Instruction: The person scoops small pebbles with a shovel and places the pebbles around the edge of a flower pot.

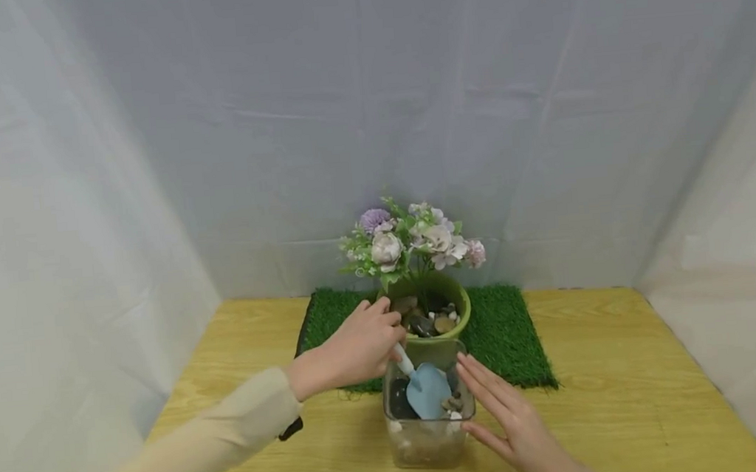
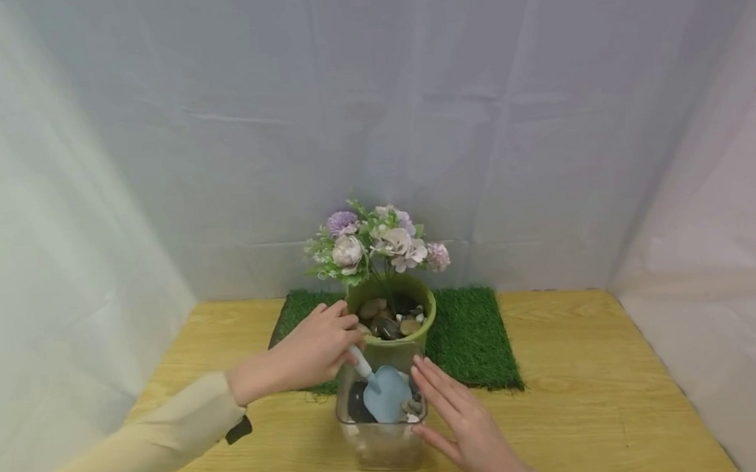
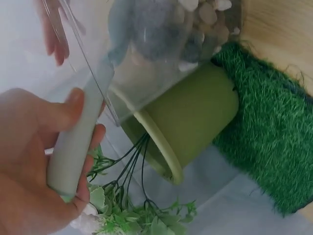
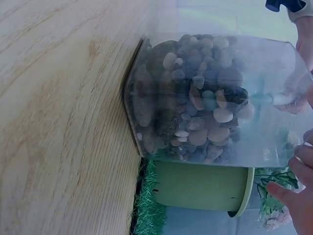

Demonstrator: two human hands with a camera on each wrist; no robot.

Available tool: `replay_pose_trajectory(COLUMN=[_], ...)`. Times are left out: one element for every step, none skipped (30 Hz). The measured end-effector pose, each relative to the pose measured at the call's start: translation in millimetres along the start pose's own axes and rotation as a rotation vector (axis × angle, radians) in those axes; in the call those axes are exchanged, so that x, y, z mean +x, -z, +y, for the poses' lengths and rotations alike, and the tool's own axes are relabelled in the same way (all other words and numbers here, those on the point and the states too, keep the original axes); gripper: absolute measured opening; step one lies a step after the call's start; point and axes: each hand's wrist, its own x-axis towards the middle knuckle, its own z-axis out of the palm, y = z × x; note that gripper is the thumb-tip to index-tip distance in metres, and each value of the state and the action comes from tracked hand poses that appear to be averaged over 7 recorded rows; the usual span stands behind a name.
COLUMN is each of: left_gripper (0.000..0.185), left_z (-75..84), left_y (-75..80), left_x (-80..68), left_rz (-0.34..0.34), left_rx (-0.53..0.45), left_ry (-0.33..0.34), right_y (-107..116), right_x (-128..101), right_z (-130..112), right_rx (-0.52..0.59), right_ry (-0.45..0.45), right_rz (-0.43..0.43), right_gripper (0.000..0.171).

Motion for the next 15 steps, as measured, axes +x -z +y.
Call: replay_pose_trajectory(left_gripper=[0.014,0.014,0.015,0.015,0.015,0.015,0.015,0.014,0.014,0.013,0.012,0.012,0.012,0.011,0.012], left_z=[1.1,2.0,3.0,3.9,4.7,5.5,6.3,6.9,7.3,8.3,9.6,11.6,14.2,17.6,21.6], left_y=[0.3,0.2,0.2,0.2,0.1,0.1,0.2,0.0,-0.1,0.2,0.5,0.7,1.2,1.9,2.9], left_x=[-1.8,-3.5,-4.9,-6.4,-7.8,-9.0,-10.0,-11.0,-11.7,-12.4,-12.6,-12.5,-12.1,-11.4,-10.5], left_rz=[0.002,0.005,0.007,0.009,0.011,0.014,0.019,0.021,0.023,0.023,0.021,0.021,0.026,0.034,0.043], left_rx=[-0.013,-0.027,-0.038,-0.05,-0.06,-0.066,-0.071,-0.071,-0.064,-0.061,-0.048,-0.029,-0.005,0.027,0.06], left_ry=[0.013,0.025,0.037,0.048,0.057,0.065,0.072,0.079,0.089,0.102,0.117,0.126,0.133,0.132,0.127], right_y=[0,1,1,2,2,3,3,3,4,4,4,4,4,3,3], right_x=[0,-1,-1,-1,-1,-1,-1,-1,-1,-1,-1,-1,-1,-1,-1], right_z=[0,0,0,1,1,0,0,0,0,0,0,-1,-1,-1,-1], right_rx=[0.001,0.001,0.002,0.005,0.006,0.007,0.008,0.01,0.012,0.011,0.012,0.01,0.01,0.014,0.018], right_ry=[-0.003,-0.01,-0.016,-0.021,-0.028,-0.033,-0.038,-0.038,-0.035,-0.035,-0.033,-0.034,-0.034,-0.033,-0.033], right_rz=[-0.001,-0.004,-0.006,-0.009,-0.012,-0.014,-0.018,-0.017,-0.016,-0.017,-0.018,-0.021,-0.023,-0.022,-0.023], right_gripper=[0.065,0.066,0.066,0.066,0.066,0.066,0.066,0.066,0.066,0.066,0.066,0.066,0.067,0.067,0.067])
